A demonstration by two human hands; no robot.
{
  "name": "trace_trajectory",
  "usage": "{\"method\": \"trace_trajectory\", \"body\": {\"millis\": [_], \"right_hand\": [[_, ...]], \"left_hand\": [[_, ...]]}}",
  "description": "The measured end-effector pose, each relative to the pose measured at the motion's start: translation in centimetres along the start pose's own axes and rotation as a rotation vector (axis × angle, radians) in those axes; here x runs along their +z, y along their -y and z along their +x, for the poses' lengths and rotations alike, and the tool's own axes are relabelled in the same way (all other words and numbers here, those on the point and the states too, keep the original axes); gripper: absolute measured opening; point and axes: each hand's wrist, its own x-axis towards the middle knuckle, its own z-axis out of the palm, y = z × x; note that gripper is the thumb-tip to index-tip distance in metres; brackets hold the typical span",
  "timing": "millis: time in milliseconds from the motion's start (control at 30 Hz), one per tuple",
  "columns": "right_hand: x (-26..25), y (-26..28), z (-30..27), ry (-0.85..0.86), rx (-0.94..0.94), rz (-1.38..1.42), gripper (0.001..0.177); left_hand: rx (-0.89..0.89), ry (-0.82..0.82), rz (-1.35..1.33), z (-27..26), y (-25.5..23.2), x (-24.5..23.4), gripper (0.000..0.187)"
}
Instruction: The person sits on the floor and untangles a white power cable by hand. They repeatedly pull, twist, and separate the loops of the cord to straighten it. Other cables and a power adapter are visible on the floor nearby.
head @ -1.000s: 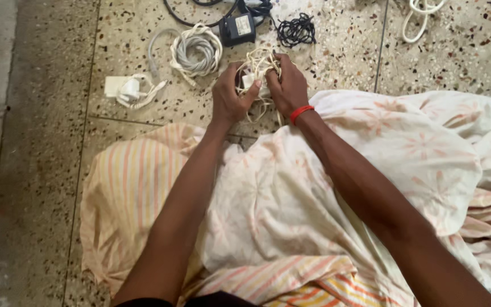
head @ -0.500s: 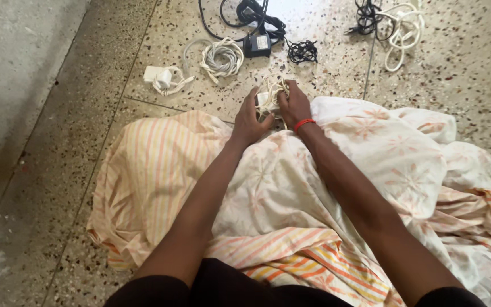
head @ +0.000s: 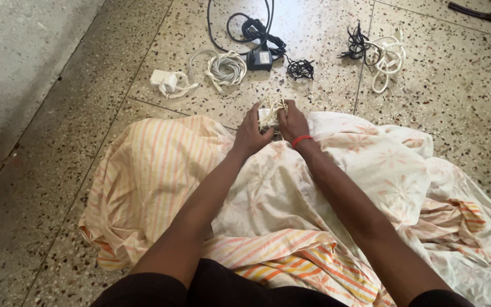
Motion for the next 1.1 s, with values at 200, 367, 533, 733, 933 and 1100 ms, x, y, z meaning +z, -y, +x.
{"method": "trace_trajectory", "body": {"millis": [200,367,533,733,933,1100], "right_hand": [[0.1,0.0,-0.1,-0.012,-0.016,-0.02,0.041],[0.3,-0.5,-0.2,-0.014,-0.006,0.001,0.042],[0.0,-1.1,-0.5,0.06,0.03,-0.009,0.043],[-0.8,-0.1,-0.3,0.124,0.096,-0.046,0.045],[-2.1,2.6,-1.4,0.068,-0.009,-0.152,0.047],[-5.2,6.9,-3.1,0.223,0.075,-0.195,0.059]], "left_hand": [[-0.014,-0.012,0.001,0.0,0.2,0.2,0.087],[-0.055,0.013,0.003,0.1,0.3,0.3,0.089],[-0.07,0.021,-0.005,-0.3,0.4,0.6,0.091],[-0.111,0.05,-0.029,0.0,0.7,0.7,0.09],[-0.082,0.037,-0.041,-0.1,0.8,1.0,0.093],[-0.067,0.005,-0.092,-0.7,0.2,0.6,0.096]]}}
